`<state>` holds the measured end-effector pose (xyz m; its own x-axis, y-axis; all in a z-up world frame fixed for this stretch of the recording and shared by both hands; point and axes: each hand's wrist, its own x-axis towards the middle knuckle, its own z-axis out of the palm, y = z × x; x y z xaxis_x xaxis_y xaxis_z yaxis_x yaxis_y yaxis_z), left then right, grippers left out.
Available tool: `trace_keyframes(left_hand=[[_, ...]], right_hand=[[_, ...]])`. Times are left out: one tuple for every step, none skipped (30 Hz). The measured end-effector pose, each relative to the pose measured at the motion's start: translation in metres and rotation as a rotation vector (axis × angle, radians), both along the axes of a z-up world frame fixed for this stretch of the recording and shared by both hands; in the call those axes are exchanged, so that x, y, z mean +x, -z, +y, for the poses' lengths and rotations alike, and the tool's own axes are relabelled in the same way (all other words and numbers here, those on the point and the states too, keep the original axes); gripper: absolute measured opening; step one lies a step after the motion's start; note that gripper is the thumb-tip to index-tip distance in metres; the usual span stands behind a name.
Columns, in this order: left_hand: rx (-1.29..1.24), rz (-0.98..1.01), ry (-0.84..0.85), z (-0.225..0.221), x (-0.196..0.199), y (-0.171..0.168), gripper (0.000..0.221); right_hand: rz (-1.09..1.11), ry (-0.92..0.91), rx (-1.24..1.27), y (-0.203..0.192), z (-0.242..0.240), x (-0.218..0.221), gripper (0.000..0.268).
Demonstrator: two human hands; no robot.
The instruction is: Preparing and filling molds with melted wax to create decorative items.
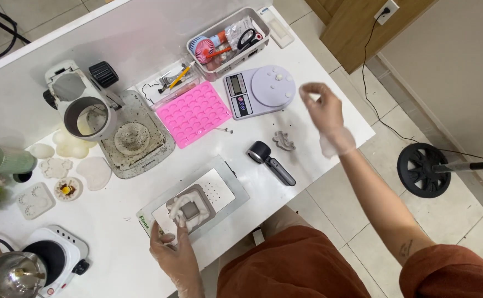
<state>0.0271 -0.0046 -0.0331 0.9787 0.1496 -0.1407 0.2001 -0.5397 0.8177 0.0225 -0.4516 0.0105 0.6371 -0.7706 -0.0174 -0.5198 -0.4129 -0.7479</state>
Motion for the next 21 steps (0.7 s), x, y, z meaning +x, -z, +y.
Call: trace_keyframes(left_hand=[[0.005,0.003,-0.001,-0.001,0.0,-0.004,0.071],[-0.111,0.062,-0.071,-0.001,0.001,-0.008,0.066],[-0.228,0.122,-0.141,-0.002,0.002,-0.012,0.062],[-0.224,0.126,-0.144,0.0,0.005,-0.014,0.062],[-0.215,0.13,-0.202,0.002,0.008,-0.016,0.058],[-0.209,0.129,-0.26,0.003,0.011,-0.016,0.054],[-0.208,0.128,-0.263,0.014,0.011,-0.003,0.054],[-0.205,0.093,-0.294,0.024,0.01,0.011,0.053],[-0.202,0.058,-0.326,0.036,0.009,0.024,0.051],[-0.195,0.064,-0.331,0.052,0.009,0.049,0.051],[-0.139,0.095,-0.355,0.069,0.008,0.073,0.047],[-0.078,0.128,-0.378,0.09,0.005,0.096,0.043],[-0.066,0.135,-0.383,0.092,0.005,0.09,0.043],[-0.077,0.156,-0.365,0.093,0.005,0.086,0.044],[-0.088,0.178,-0.347,0.094,0.005,0.081,0.044],[-0.083,0.185,-0.351,0.091,0.003,0.08,0.044],[-0.079,0.186,-0.368,0.089,0.001,0.079,0.044],[-0.075,0.185,-0.383,0.087,0.0,0.077,0.044],[-0.069,0.19,-0.386,0.081,0.001,0.069,0.044],[-0.079,0.198,-0.397,0.075,0.001,0.061,0.044],[-0.088,0.205,-0.407,0.068,0.001,0.052,0.045]], right_hand=[[0.003,-0.001,0.005,0.008,-0.024,0.014,0.027],[-0.01,-0.01,0.054,0.017,-0.048,0.028,0.029],[-0.023,-0.019,0.102,0.026,-0.072,0.042,0.031],[-0.018,-0.02,0.106,0.029,-0.082,0.056,0.031],[0.081,-0.022,0.103,0.032,-0.092,0.07,0.031],[0.175,-0.026,0.098,0.035,-0.102,0.086,0.032],[0.175,-0.029,0.099,0.042,-0.11,0.095,0.032],[0.248,-0.095,0.072,0.048,-0.117,0.105,0.034],[0.321,-0.161,0.044,0.056,-0.124,0.115,0.036],[0.327,-0.166,0.05,0.059,-0.127,0.121,0.036],[0.334,-0.151,0.095,0.062,-0.131,0.126,0.035],[0.344,-0.136,0.145,0.068,-0.131,0.13,0.034],[0.353,-0.142,0.155,0.066,-0.127,0.132,0.034],[0.4,-0.168,0.148,0.062,-0.125,0.134,0.036],[0.446,-0.194,0.141,0.059,-0.123,0.136,0.038],[0.454,-0.198,0.145,0.062,-0.122,0.136,0.038],[0.438,-0.197,0.126,0.065,-0.12,0.135,0.035],[0.418,-0.195,0.107,0.068,-0.118,0.135,0.033],[0.424,-0.198,0.111,0.068,-0.117,0.135,0.033],[0.387,-0.183,0.154,0.067,-0.117,0.135,0.031],[0.35,-0.168,0.197,0.066,-0.116,0.135,0.028]])
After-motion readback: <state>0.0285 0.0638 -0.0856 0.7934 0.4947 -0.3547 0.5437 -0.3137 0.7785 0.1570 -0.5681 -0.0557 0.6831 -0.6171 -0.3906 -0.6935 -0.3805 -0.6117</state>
